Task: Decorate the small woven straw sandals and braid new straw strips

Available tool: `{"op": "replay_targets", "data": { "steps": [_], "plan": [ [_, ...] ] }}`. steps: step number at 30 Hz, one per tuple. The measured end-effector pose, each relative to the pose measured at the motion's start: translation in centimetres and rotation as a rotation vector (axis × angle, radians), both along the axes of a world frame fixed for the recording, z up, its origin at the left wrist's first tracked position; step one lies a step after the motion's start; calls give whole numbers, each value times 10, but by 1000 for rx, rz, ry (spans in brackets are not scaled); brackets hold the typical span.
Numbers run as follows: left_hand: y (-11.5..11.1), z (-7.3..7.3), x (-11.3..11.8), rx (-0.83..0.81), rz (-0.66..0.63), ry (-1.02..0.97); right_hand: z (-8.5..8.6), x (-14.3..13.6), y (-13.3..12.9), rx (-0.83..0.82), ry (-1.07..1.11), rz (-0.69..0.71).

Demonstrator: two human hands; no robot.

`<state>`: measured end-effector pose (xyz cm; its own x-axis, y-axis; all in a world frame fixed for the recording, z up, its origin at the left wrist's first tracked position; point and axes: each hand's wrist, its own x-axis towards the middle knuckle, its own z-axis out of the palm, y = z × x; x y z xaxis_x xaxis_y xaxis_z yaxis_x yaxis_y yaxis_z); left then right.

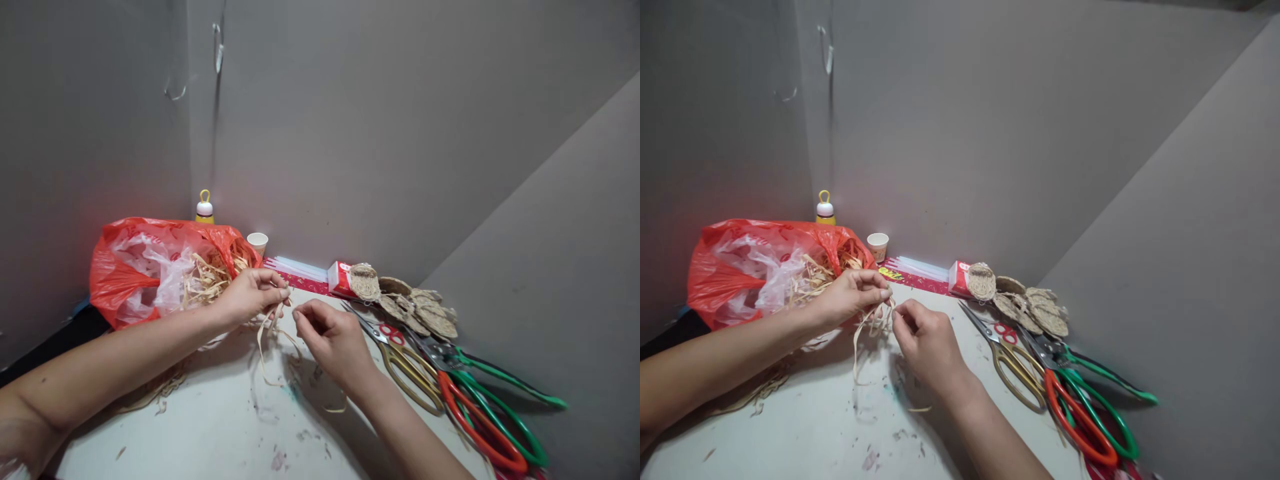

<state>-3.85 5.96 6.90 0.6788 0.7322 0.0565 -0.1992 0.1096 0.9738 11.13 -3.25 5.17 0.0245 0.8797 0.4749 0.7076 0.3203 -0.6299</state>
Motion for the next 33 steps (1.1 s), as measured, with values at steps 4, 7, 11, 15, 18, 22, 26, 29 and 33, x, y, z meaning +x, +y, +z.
{"op": "replay_targets", "data": {
  "steps": [4, 7, 11, 15, 18, 22, 26, 29, 33],
  "plan": [
    [-3, -5, 2, -94, -40, -36, -5, -4, -2, 29, -109, 24],
    [-2, -6, 2, -115, -55, -31, 2, -4, -6, -8, -223, 58],
    [1, 2, -1, -97, -99, -6, 20, 4, -10, 60, 3, -75],
    [1, 7, -4, -52, -219, 2, 24, 8, -4, -148, 438, 68],
    [-1, 4, -4, -8, -246, 24, 17, 7, 2, -404, 672, 339],
    [-3, 3, -3, 98, -233, 98, 12, 7, 3, -522, 669, 365],
    [-4, 4, -4, 180, -251, 134, 16, 9, 0, -518, 517, 311],
    [-4, 5, -4, 215, -266, 138, 17, 11, 0, -519, 417, 381],
    [-5, 7, -4, 259, -276, 174, 14, 14, 2, -587, 403, 393]
  ]
}}
